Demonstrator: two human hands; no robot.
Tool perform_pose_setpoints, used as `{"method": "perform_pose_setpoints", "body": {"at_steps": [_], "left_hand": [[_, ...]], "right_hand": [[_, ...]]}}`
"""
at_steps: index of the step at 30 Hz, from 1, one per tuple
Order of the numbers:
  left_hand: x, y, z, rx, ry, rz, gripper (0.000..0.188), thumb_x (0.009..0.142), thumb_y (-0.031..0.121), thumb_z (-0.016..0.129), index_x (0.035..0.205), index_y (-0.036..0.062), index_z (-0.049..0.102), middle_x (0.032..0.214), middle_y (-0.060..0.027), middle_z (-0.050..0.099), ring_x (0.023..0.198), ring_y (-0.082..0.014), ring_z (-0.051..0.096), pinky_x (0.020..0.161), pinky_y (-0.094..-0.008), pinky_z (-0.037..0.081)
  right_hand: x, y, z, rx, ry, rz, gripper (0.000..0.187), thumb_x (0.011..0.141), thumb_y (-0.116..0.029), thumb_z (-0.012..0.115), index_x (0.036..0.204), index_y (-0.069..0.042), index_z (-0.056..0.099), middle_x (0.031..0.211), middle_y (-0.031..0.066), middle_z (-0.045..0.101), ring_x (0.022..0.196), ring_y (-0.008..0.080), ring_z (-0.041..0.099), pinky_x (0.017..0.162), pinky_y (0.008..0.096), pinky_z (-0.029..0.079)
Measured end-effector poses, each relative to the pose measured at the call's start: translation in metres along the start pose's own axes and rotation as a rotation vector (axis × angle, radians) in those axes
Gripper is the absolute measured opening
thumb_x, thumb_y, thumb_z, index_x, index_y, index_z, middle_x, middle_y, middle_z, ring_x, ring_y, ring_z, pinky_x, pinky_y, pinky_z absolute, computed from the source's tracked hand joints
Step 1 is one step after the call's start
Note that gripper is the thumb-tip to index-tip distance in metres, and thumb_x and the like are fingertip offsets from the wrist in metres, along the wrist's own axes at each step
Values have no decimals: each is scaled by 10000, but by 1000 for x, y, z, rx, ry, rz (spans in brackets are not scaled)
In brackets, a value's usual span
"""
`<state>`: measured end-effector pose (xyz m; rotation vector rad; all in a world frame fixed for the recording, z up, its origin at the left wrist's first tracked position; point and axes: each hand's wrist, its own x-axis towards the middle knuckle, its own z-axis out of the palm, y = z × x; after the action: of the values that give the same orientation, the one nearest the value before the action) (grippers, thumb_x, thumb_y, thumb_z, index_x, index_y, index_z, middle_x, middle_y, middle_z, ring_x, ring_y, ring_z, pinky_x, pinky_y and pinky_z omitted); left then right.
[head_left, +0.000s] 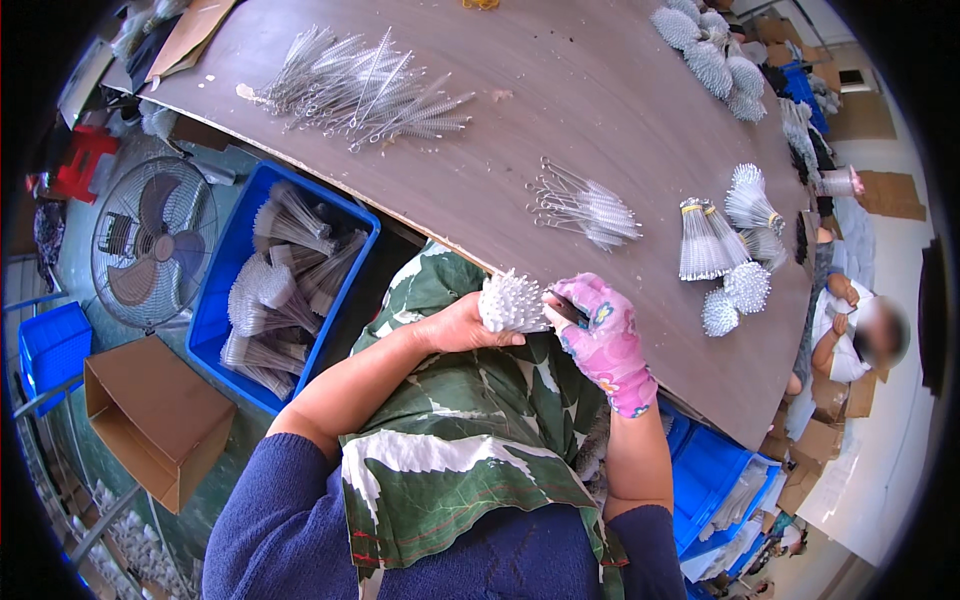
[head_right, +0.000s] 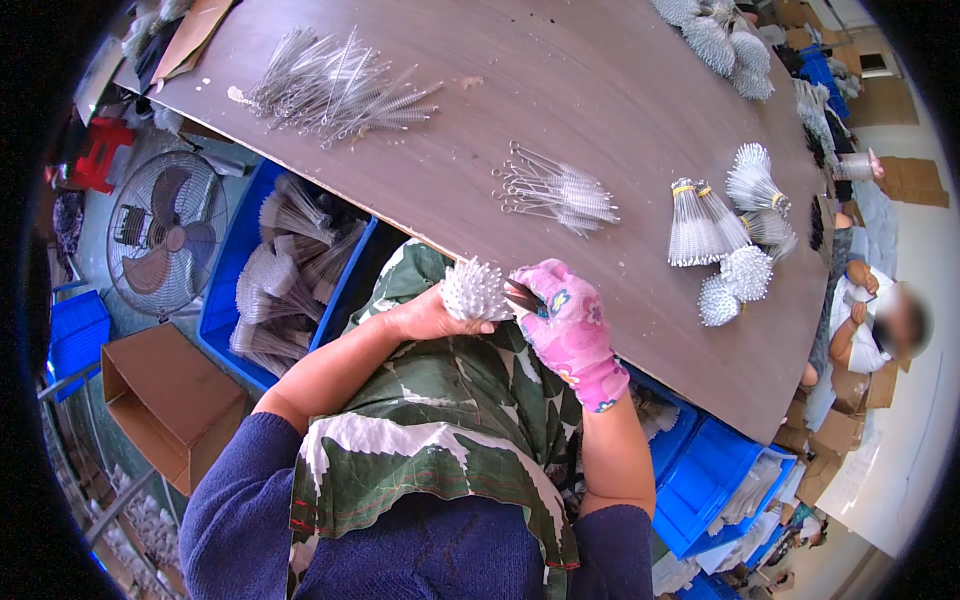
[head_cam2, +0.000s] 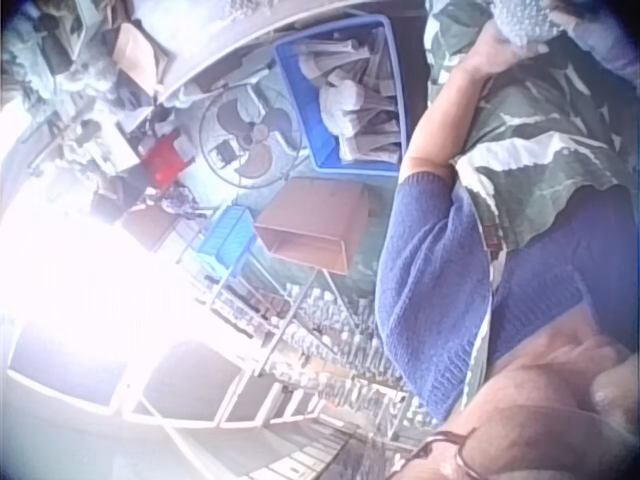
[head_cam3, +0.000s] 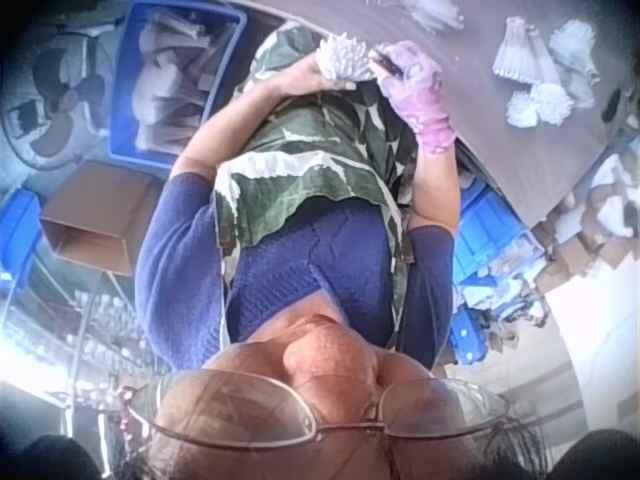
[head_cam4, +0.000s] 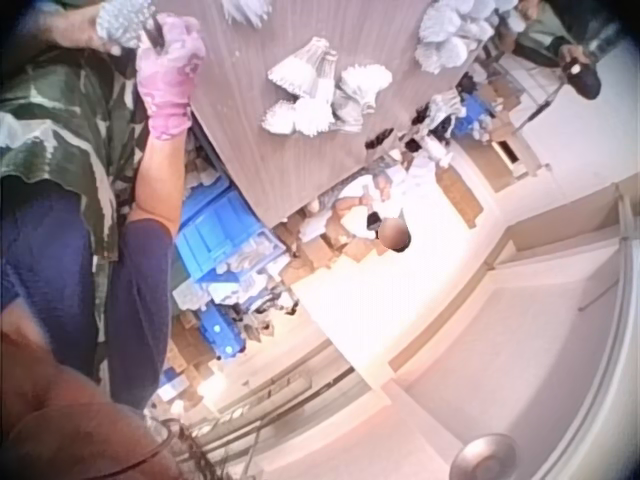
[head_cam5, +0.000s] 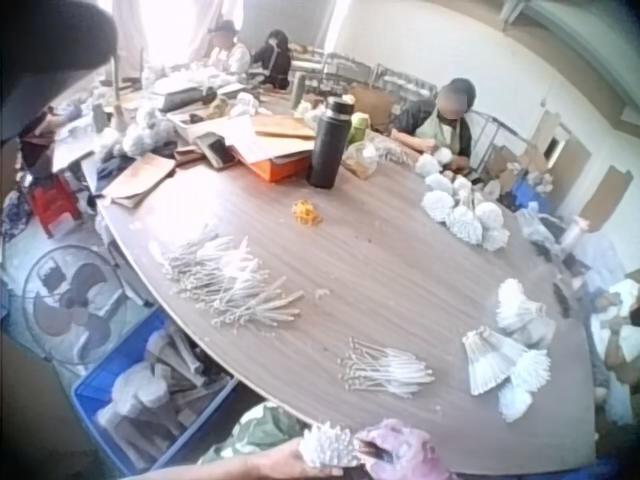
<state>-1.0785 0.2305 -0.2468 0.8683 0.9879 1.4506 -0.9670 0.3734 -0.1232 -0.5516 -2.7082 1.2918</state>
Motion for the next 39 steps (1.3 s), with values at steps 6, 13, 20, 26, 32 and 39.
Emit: {"method": "perform_pose_setpoints", "body": {"at_steps": [6, 13, 20, 26, 32, 39], "left_hand": [[1, -11, -3, -17, -23, 42, 400, 786, 122, 689, 1149, 46, 539, 1085, -28, 589, 1015, -110, 508, 923, -281, 382], [-5, 0, 2, -4, 18, 16, 366, 789, 115, 683, 1125, 49, 555, 1063, -24, 602, 991, -103, 518, 908, -280, 395], [-3, -3, -3, -103, 26, 41, 376, 782, 109, 689, 1128, 50, 554, 1071, -20, 599, 1005, -102, 512, 924, -280, 385], [-3, -6, -5, -78, -11, -2, 388, 784, 123, 690, 1135, 52, 541, 1059, -16, 592, 987, -107, 510, 912, -284, 393], [3, -12, -4, -83, -13, 86, 383, 787, 113, 683, 1136, 52, 539, 1062, -14, 592, 991, -108, 511, 913, -285, 391], [-3, 2, -2, -92, 10, 91, 349, 780, 92, 680, 1103, 37, 559, 1046, -32, 605, 979, -115, 529, 907, -281, 398]], "right_hand": [[3, -10, 9, -342, 13, -139, 349, 606, 25, 587, 947, -32, 545, 937, 137, 537, 853, 331, 557, 721, 377, 467], [7, -23, 0, 57, 470, -31, 82, 809, 26, 519, 857, -35, 492, 824, 68, 506, 683, 143, 505, 620, 260, 427], [8, -14, 1, 156, 55, 87, 124, 757, 10, 630, 869, 31, 581, 816, 70, 535, 720, 133, 565, 652, 242, 463], [12, -18, 5, -17, -30, 75, 239, 661, 31, 632, 897, 8, 599, 841, 129, 557, 760, 255, 597, 671, 318, 483], [7, -30, 13, -453, 42, -124, 242, 665, -14, 618, 900, -8, 556, 858, 169, 536, 801, 346, 556, 698, 354, 457], [25, -65, -34, 248, 653, -20, 44, 854, -2, 535, 873, -42, 535, 843, -4, 535, 700, 53, 453, 636, 187, 372]]}}
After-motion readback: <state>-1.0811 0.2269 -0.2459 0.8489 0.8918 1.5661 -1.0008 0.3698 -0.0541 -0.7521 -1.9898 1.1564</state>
